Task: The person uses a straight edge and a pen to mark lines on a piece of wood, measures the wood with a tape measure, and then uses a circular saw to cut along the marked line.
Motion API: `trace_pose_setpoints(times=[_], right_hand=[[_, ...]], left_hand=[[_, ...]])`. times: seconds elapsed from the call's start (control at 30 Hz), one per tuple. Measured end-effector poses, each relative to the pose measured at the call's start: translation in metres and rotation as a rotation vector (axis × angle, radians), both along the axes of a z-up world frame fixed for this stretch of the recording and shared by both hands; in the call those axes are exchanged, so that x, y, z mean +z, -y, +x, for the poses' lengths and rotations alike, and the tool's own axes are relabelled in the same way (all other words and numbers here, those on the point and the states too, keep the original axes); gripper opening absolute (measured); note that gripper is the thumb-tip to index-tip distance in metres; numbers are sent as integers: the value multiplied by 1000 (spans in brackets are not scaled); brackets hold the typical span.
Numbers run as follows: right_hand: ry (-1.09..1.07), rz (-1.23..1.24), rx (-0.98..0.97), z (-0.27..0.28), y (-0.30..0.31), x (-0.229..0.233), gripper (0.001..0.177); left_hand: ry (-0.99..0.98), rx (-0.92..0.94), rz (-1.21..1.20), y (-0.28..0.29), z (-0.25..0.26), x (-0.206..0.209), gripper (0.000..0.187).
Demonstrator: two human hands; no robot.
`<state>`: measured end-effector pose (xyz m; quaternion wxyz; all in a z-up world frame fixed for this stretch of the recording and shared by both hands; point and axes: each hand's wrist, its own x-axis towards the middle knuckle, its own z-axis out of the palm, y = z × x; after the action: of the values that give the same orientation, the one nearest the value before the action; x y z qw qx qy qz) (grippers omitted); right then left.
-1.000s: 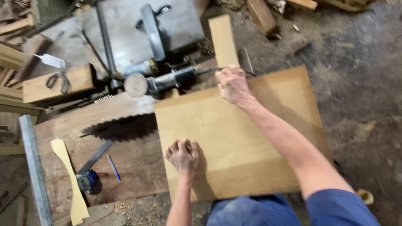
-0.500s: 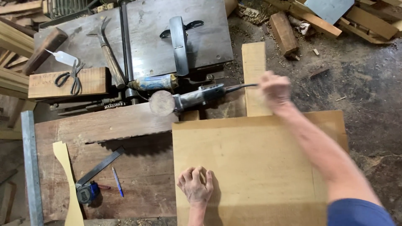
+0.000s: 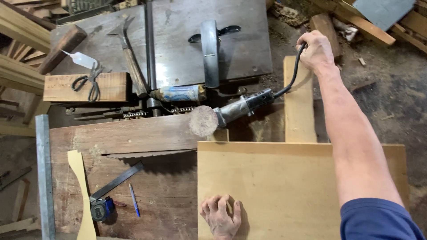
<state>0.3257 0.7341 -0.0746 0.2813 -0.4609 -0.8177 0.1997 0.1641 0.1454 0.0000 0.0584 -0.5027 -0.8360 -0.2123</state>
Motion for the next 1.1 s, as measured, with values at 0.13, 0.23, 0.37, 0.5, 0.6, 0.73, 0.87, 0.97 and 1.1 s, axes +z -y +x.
trace_pose_setpoints(times=[0.13,0.23,0.37,0.5,0.6,0.73,0.87,0.97,1.1], right_hand=[[168,-100,81,-35,-3,24,22],[459,-372,125,-57,12,59,39],[254,-585,115,-57,17,77,40],[227,-912,205,-89,55,154,23],[575,-583,452,-106,47,110,38],[612,-886,279,-109,77,171,21],[927,-880,482,-117,110,164,52],[911,-746,683,-122,151,119,60],[720,-297,658,-130,184,67,82]], left_hand=[[-22,2,27,0,-2,-6,33],[16,14,-16,7,-1,-14,34],[8,19,-14,3,-1,-10,31],[8,10,4,-3,-1,-3,30],[15,31,-15,2,0,-9,32],[16,33,-23,2,-1,-8,32],[4,23,-32,0,-1,-4,31],[28,18,-54,2,-1,-3,32],[29,-6,-51,-6,-2,11,29]])
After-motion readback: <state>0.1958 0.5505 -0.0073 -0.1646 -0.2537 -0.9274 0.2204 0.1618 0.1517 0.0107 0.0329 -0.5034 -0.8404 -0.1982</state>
